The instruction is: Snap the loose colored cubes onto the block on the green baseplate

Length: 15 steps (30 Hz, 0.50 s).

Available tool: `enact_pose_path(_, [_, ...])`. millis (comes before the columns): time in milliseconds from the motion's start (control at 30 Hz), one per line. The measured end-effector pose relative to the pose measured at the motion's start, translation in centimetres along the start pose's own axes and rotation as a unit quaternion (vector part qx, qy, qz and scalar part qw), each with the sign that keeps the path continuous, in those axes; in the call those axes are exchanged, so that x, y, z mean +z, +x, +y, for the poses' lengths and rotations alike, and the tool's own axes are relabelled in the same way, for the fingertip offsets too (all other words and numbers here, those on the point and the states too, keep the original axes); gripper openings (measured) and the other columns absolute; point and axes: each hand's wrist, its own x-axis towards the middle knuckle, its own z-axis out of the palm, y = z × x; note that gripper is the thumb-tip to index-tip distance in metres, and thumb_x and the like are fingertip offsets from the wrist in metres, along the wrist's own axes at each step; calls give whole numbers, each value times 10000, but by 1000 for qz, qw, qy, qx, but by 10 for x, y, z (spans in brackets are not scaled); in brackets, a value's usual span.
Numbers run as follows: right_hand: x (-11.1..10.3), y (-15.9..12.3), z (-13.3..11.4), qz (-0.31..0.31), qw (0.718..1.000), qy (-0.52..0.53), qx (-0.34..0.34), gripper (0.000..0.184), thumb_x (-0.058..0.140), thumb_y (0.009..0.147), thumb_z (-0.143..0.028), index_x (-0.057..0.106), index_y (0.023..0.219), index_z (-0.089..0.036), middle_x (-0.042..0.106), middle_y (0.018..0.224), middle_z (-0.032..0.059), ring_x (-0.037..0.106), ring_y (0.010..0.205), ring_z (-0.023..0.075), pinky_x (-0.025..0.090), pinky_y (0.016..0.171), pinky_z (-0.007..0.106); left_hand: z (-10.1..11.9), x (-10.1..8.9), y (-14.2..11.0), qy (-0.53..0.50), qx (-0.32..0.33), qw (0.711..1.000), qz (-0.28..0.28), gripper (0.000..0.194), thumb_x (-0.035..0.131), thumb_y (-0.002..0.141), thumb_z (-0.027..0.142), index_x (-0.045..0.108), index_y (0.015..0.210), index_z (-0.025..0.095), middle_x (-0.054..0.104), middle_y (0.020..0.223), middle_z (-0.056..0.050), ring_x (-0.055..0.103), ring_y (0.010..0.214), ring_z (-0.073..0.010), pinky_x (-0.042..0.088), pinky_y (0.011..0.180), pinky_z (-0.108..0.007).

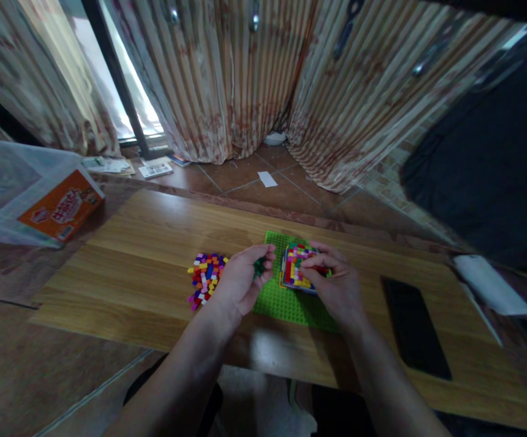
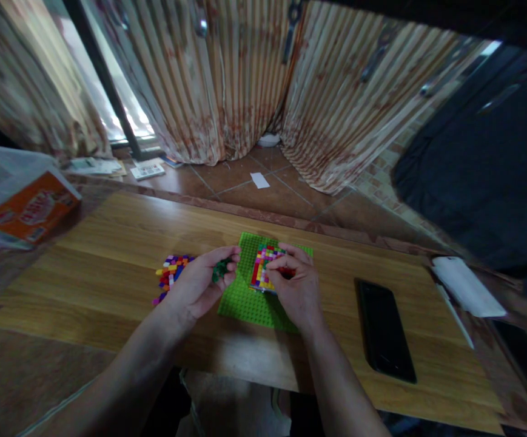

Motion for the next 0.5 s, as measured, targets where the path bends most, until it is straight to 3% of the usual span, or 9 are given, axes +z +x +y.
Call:
enact_pose_path(133, [-4,7,3,66,995,78,11,54,678,736,-222,705,690,-221,698,1109,64,637,1081,256,445,984,496,0,2,-1,-6,1,1000,10,146,595,843,112,679,725,95,618,683,-36,546,575,-63,465,556,-162])
enact_pose_path(267, [-4,8,-4,104,992,64,-28,43,666,775,-238,704,765,-220,709,1068,58,653,1034,237,473,949,462,1,5,-5,-19,-2,1000,6,253,562,911,228,670,722,98,670,749,-94,641,686,-125,556,722,-243])
enact_pose_path(500, [5,-4,-25,26,983,-87,-162,108,630,863,-249,728,900,-272,675,1117,51,602,1082,234,448,987,469,4,7,-7,-27,-31,999,-28,355,496,950,358,674,809,86,702,845,-150,676,793,-177,554,789,-285])
